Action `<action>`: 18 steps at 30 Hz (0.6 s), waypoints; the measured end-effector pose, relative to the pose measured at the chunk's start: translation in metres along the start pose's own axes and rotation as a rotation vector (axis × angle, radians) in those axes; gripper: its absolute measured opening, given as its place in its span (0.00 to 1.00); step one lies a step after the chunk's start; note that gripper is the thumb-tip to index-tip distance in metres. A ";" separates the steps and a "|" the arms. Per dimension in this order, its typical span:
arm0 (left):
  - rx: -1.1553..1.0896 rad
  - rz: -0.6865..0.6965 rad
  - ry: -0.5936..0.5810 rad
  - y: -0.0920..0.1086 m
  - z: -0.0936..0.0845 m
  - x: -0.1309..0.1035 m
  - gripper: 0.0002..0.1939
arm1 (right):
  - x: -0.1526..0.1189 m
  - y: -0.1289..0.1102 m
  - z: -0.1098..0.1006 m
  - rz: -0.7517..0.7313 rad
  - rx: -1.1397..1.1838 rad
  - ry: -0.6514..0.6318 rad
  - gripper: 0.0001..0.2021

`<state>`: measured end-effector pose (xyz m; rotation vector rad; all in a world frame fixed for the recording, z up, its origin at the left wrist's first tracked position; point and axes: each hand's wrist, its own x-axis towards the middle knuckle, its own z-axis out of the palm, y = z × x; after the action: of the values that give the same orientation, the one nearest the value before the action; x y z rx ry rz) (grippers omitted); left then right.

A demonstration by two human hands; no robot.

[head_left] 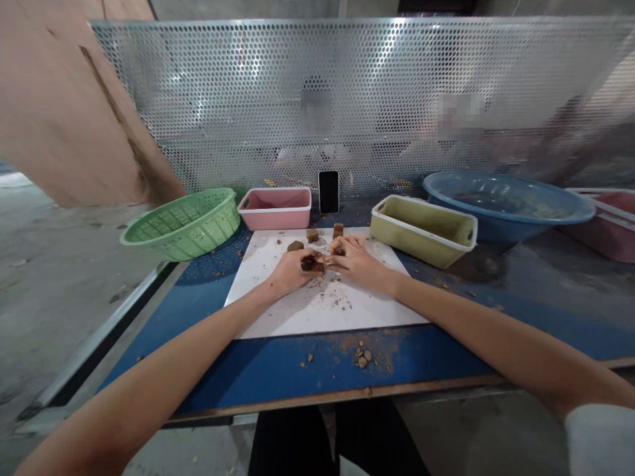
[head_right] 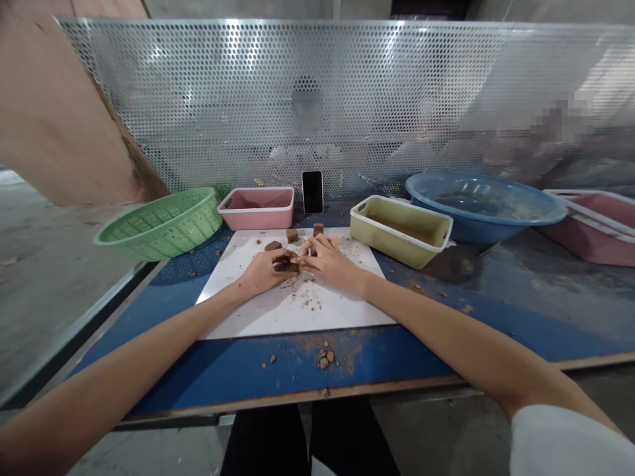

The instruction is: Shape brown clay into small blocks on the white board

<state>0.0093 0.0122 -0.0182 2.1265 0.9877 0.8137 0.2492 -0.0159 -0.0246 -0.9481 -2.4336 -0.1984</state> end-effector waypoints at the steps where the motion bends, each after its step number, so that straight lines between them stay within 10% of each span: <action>1: -0.015 0.003 -0.015 0.001 0.000 0.001 0.13 | 0.001 0.000 0.000 -0.001 0.013 -0.009 0.16; 18: 0.016 0.136 -0.116 -0.005 -0.013 0.006 0.18 | 0.005 0.002 0.006 0.022 0.139 -0.008 0.10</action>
<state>0.0007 0.0235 -0.0129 2.2463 0.7990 0.7398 0.2450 -0.0099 -0.0272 -0.9143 -2.4078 -0.0178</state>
